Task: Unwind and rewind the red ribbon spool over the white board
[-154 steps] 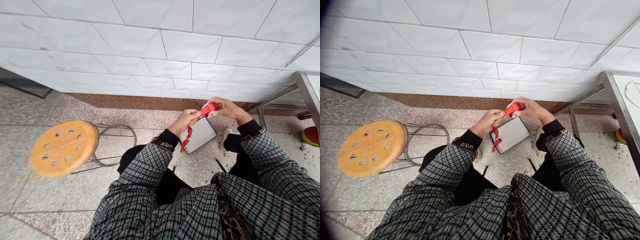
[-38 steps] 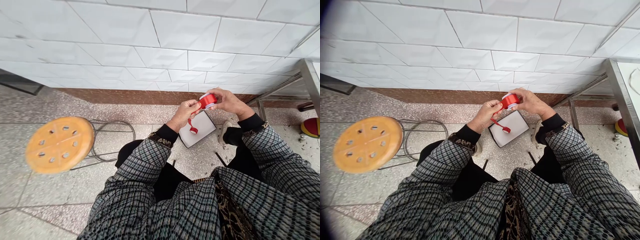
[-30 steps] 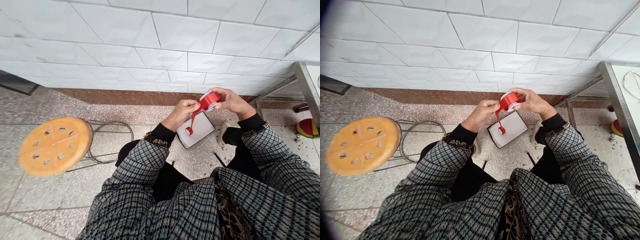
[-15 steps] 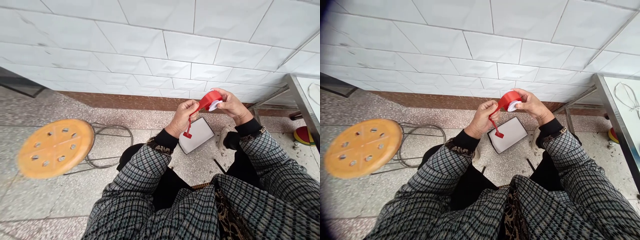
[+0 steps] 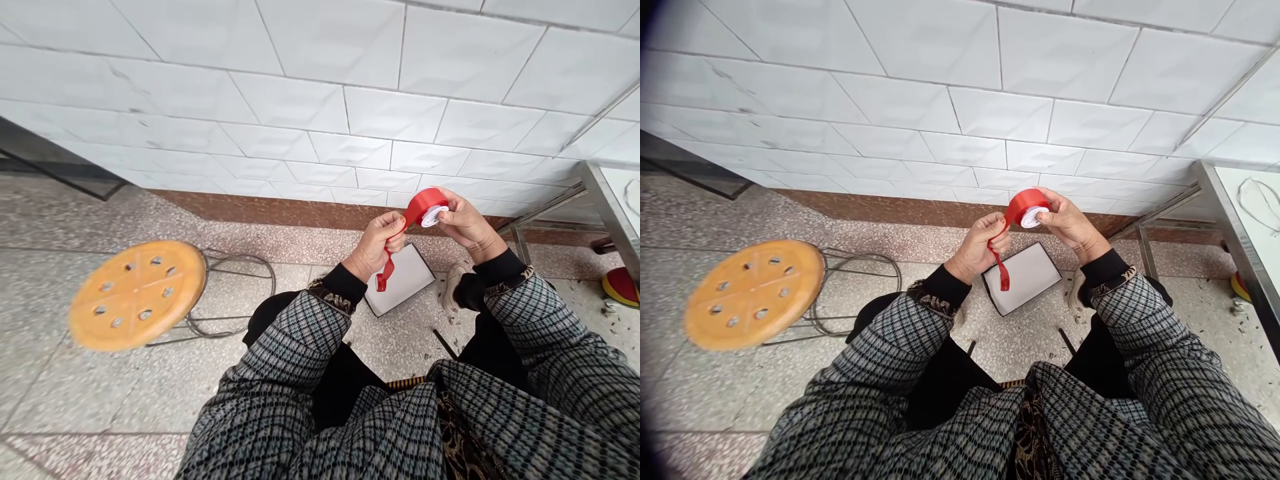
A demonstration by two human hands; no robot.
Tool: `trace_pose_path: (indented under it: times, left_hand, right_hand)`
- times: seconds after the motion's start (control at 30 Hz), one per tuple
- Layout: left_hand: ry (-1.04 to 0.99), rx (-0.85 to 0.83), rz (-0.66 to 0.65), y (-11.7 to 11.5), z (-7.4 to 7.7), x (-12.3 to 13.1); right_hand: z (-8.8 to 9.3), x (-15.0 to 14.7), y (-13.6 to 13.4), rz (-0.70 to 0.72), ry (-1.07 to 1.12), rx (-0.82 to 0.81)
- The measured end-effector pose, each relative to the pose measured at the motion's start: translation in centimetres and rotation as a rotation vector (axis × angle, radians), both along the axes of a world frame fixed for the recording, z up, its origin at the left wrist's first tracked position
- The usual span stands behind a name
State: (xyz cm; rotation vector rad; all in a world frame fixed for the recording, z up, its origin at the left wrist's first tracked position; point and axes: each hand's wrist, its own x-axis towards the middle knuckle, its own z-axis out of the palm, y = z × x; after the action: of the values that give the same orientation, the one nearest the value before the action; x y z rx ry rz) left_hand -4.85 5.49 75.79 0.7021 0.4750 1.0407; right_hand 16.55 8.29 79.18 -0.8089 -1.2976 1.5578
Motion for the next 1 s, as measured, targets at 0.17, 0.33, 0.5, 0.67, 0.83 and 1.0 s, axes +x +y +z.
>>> trace_pose_path:
  times: [0.17,0.33,0.5,0.67,0.83,1.0]
  left_hand:
    - [0.058,-0.017,-0.025,0.2,-0.7,0.5]
    - [0.044,-0.027,-0.096,0.2,-1.0,0.5]
    - [-0.029,-0.035,-0.122,0.2,-1.3,0.5]
    - [-0.07,-0.053,-0.132,0.2,-2.0,0.7]
    - [-0.093,0.006,-0.081,-0.1,-2.4,1.2]
    - [0.036,0.0,-0.017,0.2,-2.5,1.2]
  right_hand:
    - [-0.8,-1.8,-0.8,-0.006,0.02,-0.038]
    - [-1.7,-3.4,-1.7,-0.042,0.077,0.013]
    - [-2.4,-4.0,-2.0,-0.076,0.05,0.054]
    - [-2.9,-4.7,-2.7,-0.017,0.088,0.032]
    - [-3.2,-4.2,-2.7,-0.052,0.023,0.039]
    - [-1.9,-0.9,-0.7,-0.04,-0.352,0.24]
